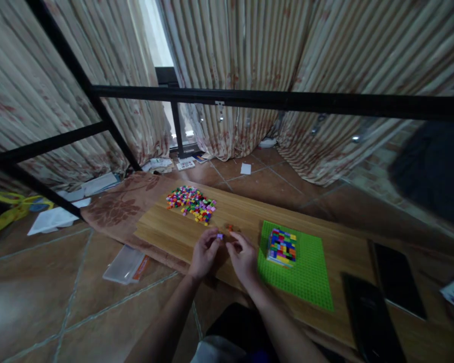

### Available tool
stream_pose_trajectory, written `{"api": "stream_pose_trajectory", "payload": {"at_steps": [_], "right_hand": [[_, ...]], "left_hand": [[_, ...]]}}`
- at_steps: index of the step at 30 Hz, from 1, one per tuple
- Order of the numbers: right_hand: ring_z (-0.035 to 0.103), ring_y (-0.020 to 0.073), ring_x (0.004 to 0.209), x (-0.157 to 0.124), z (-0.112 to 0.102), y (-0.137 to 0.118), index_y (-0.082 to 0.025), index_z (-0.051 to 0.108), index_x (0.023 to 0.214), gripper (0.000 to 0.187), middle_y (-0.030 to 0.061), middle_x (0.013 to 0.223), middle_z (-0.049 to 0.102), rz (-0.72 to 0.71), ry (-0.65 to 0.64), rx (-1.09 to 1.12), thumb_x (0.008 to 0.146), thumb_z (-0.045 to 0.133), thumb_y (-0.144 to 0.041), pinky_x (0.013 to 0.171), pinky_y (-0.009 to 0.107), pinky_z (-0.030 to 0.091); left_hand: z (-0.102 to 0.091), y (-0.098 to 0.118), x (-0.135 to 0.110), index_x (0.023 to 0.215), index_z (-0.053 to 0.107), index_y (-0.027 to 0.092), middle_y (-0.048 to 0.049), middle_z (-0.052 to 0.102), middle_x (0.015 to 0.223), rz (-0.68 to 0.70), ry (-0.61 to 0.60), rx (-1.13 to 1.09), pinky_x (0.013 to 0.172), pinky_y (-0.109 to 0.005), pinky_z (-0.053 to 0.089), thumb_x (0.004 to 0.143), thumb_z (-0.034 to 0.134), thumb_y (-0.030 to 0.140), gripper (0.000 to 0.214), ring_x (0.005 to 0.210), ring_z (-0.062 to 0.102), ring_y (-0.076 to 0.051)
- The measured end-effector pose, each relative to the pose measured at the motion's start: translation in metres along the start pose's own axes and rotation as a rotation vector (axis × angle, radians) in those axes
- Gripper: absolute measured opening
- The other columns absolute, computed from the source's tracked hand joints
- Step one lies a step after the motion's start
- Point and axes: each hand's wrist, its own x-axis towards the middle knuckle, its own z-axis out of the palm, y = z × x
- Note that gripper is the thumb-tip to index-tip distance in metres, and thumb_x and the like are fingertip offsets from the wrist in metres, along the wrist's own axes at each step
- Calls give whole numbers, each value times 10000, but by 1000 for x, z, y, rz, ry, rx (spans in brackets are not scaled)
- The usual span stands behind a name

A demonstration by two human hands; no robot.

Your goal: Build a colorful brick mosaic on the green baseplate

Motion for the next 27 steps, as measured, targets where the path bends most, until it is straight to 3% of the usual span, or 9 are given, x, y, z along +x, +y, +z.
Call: {"api": "stream_pose_trajectory", "payload": {"at_steps": [7,13,19,22,27], "right_hand": [[633,162,889,-25,-55,-22,-248,665,1012,186,44,962,660,-81,-72,-79,882,539,-206,790,293,526],[635,151,861,-37,-109,-29,-250,639,1038,175,26,957,661,-18,-94,-180,890,553,-219,759,271,518],[641,161,910,-39,-140,-35,-268,644,1008,148,22,990,664,2,-73,-282,909,535,-260,787,278,511],[638,171,868,-35,-149,-35,-261,653,1008,165,32,962,664,3,-3,-321,911,527,-303,748,290,514],[615,182,863,-16,-151,-26,-238,667,983,190,45,933,656,22,96,-386,909,527,-343,742,304,499]], "left_hand": [[35,16,-35,1060,572,176,-31,685,862,-113,-213,-63,776,-270,498,790,678,338,332,825,646,-162],[77,26,-44,1037,577,175,-9,655,793,-185,-320,-71,692,-244,489,761,702,356,353,731,615,-139],[103,32,-52,1111,572,186,5,642,749,-171,-400,-40,674,-244,490,777,682,381,402,694,611,-136],[104,28,-50,1144,557,187,-3,648,753,-121,-383,16,672,-252,499,799,657,375,405,704,620,-150],[97,12,-35,1099,586,176,-22,663,794,-69,-240,99,651,-256,514,805,636,330,335,697,635,-157]]}}
